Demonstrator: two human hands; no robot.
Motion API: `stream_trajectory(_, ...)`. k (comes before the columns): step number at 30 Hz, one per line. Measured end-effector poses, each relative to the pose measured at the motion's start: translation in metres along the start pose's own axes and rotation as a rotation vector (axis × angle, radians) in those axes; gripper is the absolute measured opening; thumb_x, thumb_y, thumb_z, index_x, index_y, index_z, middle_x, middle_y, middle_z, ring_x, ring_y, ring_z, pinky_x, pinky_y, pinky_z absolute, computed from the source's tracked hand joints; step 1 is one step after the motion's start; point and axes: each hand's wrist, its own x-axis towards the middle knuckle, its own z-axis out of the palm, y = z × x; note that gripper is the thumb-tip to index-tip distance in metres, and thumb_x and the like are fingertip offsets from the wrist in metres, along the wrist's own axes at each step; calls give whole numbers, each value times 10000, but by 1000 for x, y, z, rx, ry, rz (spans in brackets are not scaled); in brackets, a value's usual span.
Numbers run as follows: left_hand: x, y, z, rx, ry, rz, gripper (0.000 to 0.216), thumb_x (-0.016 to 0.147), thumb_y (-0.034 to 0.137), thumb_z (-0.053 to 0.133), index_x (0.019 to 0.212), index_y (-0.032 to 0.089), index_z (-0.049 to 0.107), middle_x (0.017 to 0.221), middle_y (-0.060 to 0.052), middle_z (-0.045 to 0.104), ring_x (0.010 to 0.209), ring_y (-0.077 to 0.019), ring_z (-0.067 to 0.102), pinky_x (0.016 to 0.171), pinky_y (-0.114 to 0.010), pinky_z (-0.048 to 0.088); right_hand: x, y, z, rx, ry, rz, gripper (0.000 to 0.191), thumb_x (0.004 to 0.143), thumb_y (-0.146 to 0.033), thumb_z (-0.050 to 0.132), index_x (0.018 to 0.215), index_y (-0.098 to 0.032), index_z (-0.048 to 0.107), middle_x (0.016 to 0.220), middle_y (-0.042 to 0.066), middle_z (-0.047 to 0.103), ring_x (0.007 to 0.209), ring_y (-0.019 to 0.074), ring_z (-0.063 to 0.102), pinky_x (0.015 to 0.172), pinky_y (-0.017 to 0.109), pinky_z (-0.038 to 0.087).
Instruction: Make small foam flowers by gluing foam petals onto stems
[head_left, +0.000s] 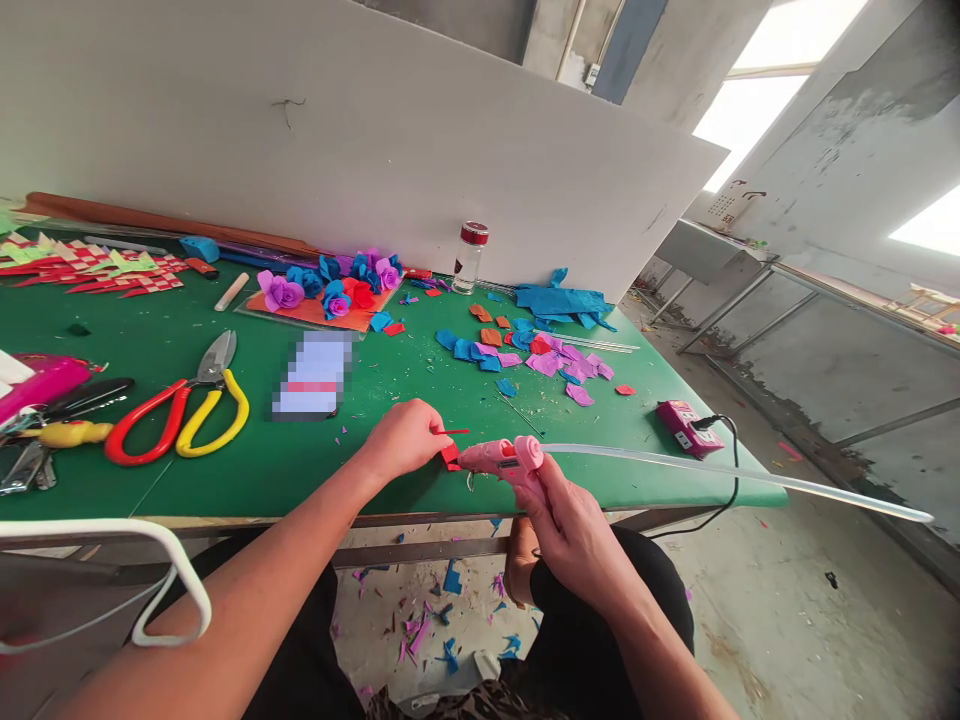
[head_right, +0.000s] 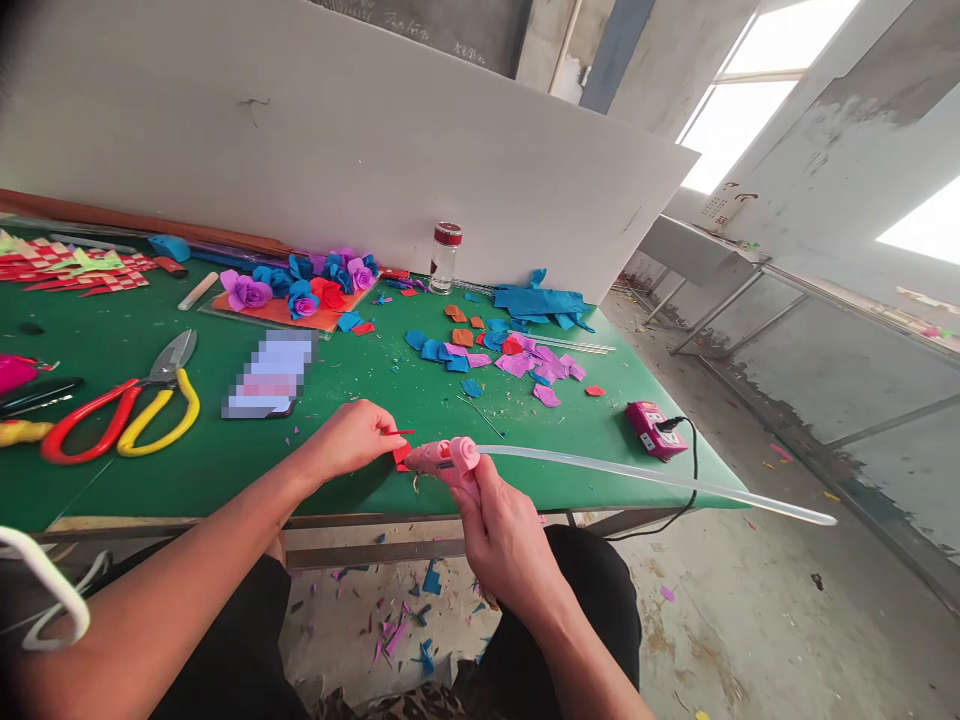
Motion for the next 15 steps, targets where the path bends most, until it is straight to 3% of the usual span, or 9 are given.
stream_trajectory(7, 1, 0, 0, -14, -22, -15, 229, 706, 358, 606, 571, 188, 681, 491, 4, 543, 502, -125, 435, 492, -256, 254, -2, 7, -5, -39, 43, 18, 382, 971, -316, 340, 1312, -166, 426, 760, 26, 643, 616, 178, 587, 569, 259, 444)
stream_trajectory(15, 0, 1, 0, 2, -17, -1, 231, 705, 350, 592, 561, 190, 679, 504, -10, 579, 540, -142, 485, 500, -255, 270, 1, 6, 2, -29, 36, -21, 340, 969, -299, 345, 1260, -173, 467, 753, 19, 638, 623, 173, 604, 559, 249, 445)
